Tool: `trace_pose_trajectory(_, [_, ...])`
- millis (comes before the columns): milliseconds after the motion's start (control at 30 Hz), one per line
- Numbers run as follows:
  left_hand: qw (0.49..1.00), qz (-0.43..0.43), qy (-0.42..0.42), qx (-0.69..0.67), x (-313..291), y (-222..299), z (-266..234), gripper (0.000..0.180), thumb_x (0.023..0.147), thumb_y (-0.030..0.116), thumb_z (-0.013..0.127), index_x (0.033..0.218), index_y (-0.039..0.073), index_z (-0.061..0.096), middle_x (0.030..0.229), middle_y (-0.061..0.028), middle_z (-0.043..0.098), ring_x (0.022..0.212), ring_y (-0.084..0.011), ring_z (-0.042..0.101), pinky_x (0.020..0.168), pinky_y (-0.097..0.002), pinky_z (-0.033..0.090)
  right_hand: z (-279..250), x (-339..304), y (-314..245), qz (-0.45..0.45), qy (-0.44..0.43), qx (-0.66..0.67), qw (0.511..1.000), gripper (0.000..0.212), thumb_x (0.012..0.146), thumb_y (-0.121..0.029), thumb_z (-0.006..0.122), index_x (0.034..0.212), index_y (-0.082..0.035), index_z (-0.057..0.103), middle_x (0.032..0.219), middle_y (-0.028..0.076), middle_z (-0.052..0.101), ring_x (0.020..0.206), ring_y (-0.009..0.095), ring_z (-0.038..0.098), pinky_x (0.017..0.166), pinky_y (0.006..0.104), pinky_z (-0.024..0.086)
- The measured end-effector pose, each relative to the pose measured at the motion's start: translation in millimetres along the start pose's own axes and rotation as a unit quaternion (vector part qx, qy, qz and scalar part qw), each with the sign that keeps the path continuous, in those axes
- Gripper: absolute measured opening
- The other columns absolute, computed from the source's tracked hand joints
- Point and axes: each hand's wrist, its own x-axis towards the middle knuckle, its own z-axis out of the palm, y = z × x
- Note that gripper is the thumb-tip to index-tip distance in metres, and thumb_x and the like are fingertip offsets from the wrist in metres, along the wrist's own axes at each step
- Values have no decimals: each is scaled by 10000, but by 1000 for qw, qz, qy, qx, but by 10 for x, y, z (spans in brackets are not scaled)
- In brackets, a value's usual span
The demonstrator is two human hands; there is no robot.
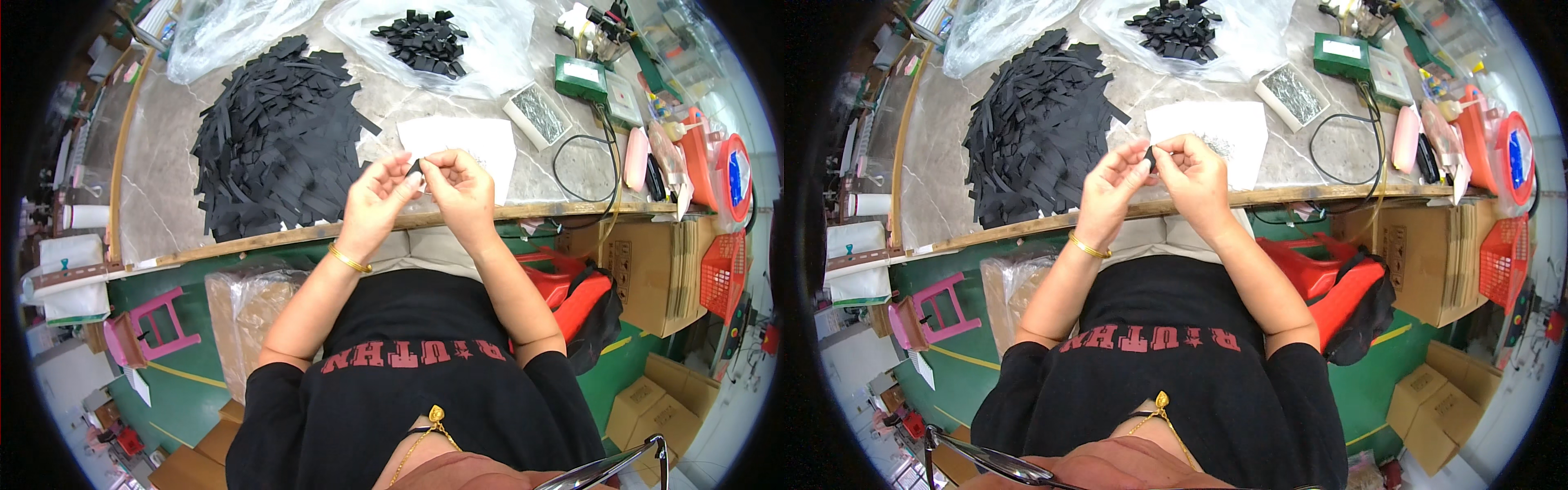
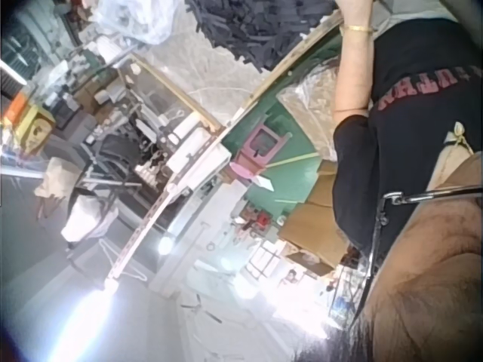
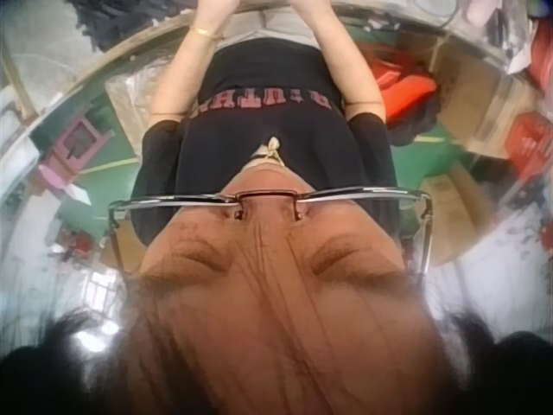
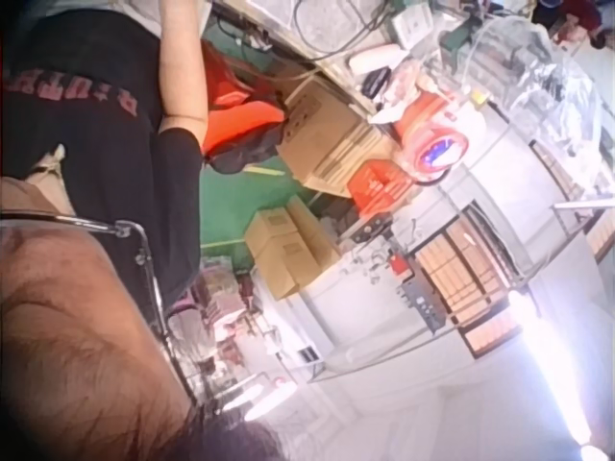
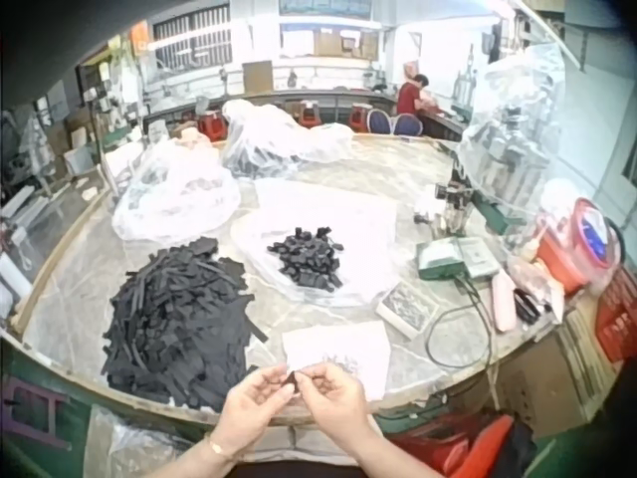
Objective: The person picks up black strips from a pile, folds each strip by hand, and inserts small metal pins into the folded strips.
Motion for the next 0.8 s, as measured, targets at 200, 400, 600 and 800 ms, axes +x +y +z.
trace_pose_trajectory(200, [993, 7, 96, -67, -8, -142, 66, 140, 832, 44, 569, 954, -23, 588, 857, -73, 611, 728, -104, 575, 649, -217, 469, 69, -22, 133, -41, 13, 49, 998, 62, 814, -27, 575, 861, 13, 567, 731, 41, 596, 626, 66, 562, 547, 183, 447])
trace_pose_trajectory(400, [997, 12, 80, 15, 34, -103, -87, 134, 827, 30, 568, 945, -25, 599, 840, -76, 622, 711, -106, 584, 633, -214, 469, -147, 36, 33, 36, -42, 4, 998, 93, 799, -56, 602, 856, 17, 602, 735, 40, 606, 613, 73, 564, 536, 185, 453])
trace_pose_trajectory(600, [998, 16, 48, 42, 61, -63, -174, 152, 821, 29, 575, 957, -33, 605, 823, -97, 637, 710, -117, 598, 633, -217, 485, -227, 135, 58, 206, -156, 31, 965, 133, 773, -109, 637, 830, 8, 611, 703, 43, 606, 560, 76, 552, 509, 185, 445])
trace_pose_trajectory(800, [995, 45, 27, 82, 79, -71, -198, 150, 809, 8, 584, 948, -45, 607, 814, -103, 637, 687, -113, 595, 623, -216, 493, -257, 193, 110, 234, -166, 63, 956, 170, 745, -93, 639, 843, 42, 609, 702, 74, 606, 556, 105, 567, 503, 203, 475])
